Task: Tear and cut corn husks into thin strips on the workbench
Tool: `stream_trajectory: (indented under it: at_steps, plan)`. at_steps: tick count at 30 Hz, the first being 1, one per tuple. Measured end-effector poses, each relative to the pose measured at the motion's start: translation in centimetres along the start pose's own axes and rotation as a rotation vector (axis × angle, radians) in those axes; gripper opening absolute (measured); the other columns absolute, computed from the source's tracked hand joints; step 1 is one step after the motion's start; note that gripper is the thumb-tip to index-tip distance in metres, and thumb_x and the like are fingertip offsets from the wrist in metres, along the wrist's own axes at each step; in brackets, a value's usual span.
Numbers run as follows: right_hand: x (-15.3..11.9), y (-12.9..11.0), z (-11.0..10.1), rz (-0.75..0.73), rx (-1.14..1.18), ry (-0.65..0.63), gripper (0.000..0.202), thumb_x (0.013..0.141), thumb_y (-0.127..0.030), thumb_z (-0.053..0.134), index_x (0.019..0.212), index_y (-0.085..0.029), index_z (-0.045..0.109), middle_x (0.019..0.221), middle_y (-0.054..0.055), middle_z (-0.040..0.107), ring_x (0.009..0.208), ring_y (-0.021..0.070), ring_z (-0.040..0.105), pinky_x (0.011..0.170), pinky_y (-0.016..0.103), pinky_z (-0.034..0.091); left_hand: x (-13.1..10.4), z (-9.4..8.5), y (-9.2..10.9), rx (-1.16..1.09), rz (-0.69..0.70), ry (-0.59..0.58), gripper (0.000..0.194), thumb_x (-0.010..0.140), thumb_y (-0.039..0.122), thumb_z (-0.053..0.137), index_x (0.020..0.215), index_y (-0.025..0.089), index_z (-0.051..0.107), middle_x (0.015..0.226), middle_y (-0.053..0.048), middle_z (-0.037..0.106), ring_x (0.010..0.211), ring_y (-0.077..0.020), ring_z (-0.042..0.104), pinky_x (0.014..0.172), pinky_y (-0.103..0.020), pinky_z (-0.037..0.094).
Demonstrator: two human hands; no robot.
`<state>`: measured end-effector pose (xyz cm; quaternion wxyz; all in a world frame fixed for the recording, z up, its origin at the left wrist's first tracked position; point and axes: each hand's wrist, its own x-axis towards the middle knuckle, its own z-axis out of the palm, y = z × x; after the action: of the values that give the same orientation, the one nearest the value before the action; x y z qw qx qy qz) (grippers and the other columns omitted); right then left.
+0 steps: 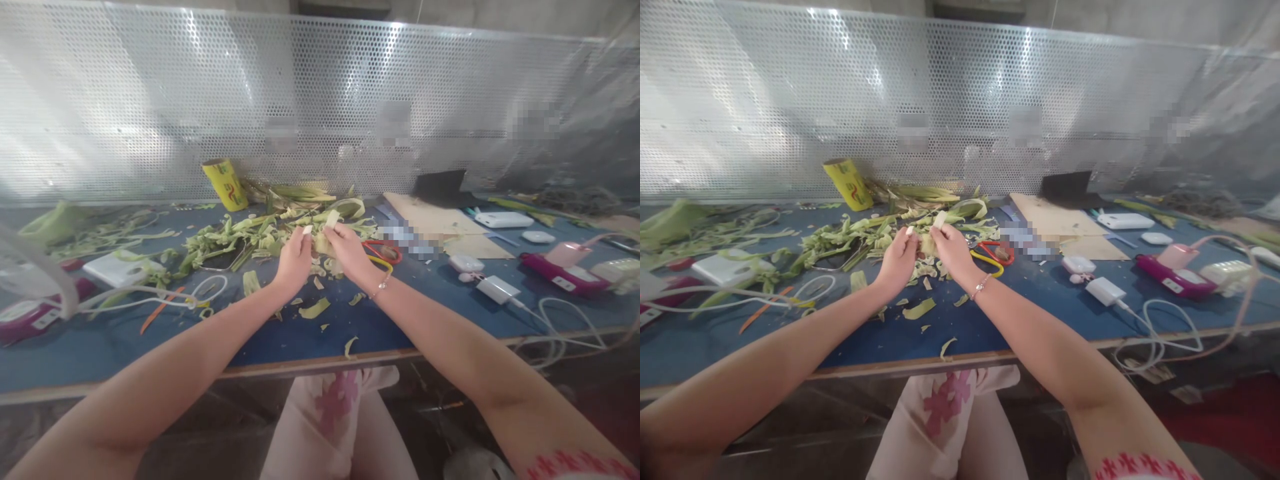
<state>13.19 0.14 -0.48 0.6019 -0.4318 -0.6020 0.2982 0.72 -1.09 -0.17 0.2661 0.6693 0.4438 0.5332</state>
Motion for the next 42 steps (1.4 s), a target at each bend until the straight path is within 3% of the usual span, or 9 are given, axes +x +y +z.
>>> stream_trajectory:
  at_steps: [6, 16, 26, 29, 34, 42]
  plan:
    - [-0.4, -0.8, -0.2, -0.118, -0.076, 0.041, 0.028, 0.084, -0.043, 0.045, 0.070, -0.019, 0.051, 0.060, -0.003, 0.042, 0.057, 0.0102, 0.039, 0.054, 0.024, 0.031, -0.5, 0.1, 0.7, -0.025, 0.024, 0.004, 0.021, 0.088, 0.032, 0.043, 0.070, 0.021, 0.038, 0.052, 0.003, 0.049, 0.049, -0.0102, 0.048, 0.052, -0.021, 0.033]
    - [-0.7, -1.6, -0.3, -0.137, -0.034, 0.197, 0.027, 0.086, -0.041, 0.043, 0.075, -0.019, 0.054, 0.061, -0.003, 0.044, 0.057, 0.0101, 0.040, 0.058, 0.025, 0.036, -0.9, 0.1, 1.6, -0.078, 0.030, -0.007, 0.020, 0.088, 0.028, 0.044, 0.069, 0.021, 0.043, 0.045, 0.005, 0.046, 0.045, -0.0094, 0.043, 0.051, -0.021, 0.033]
    - [-0.5, -1.1, -0.5, -0.160, -0.040, 0.301, 0.031, 0.090, -0.046, 0.034, 0.077, -0.021, 0.049, 0.061, -0.002, 0.042, 0.056, 0.0108, 0.041, 0.055, 0.025, 0.035, -1.4, 0.2, 2.6, -0.160, -0.048, -0.018, 0.017, 0.085, 0.026, 0.050, 0.070, 0.021, 0.045, 0.044, 0.007, 0.040, 0.040, -0.0076, 0.039, 0.047, -0.020, 0.032]
    - [-0.6, -1.2, -0.6, -0.173, -0.066, 0.255, 0.033, 0.089, -0.046, 0.035, 0.071, -0.021, 0.045, 0.060, -0.002, 0.043, 0.056, 0.0107, 0.041, 0.056, 0.025, 0.035, -1.2, 0.1, 2.1, -0.166, -0.059, 0.004, 0.017, 0.085, 0.028, 0.049, 0.070, 0.021, 0.045, 0.045, 0.006, 0.041, 0.040, -0.0075, 0.040, 0.046, -0.020, 0.032]
    - [-0.5, -1.3, -0.8, -0.214, -0.218, 0.073, 0.030, 0.088, -0.039, 0.037, 0.065, -0.021, 0.037, 0.059, -0.002, 0.043, 0.056, 0.0115, 0.040, 0.056, 0.026, 0.031, -0.5, -0.1, 0.7, -0.150, -0.082, 0.047, 0.016, 0.085, 0.030, 0.046, 0.072, 0.021, 0.043, 0.056, 0.004, 0.047, 0.047, -0.0085, 0.048, 0.048, -0.020, 0.035]
    - [-0.4, -0.9, -0.8, -0.322, -0.385, 0.031, 0.025, 0.090, -0.036, 0.036, 0.071, -0.021, 0.042, 0.059, -0.003, 0.041, 0.054, 0.0108, 0.037, 0.056, 0.027, 0.029, -0.2, 0.5, 0.0, -0.112, -0.055, 0.061, 0.019, 0.084, 0.026, 0.046, 0.066, 0.020, 0.042, 0.055, 0.004, 0.048, 0.049, -0.0085, 0.046, 0.050, -0.020, 0.034]
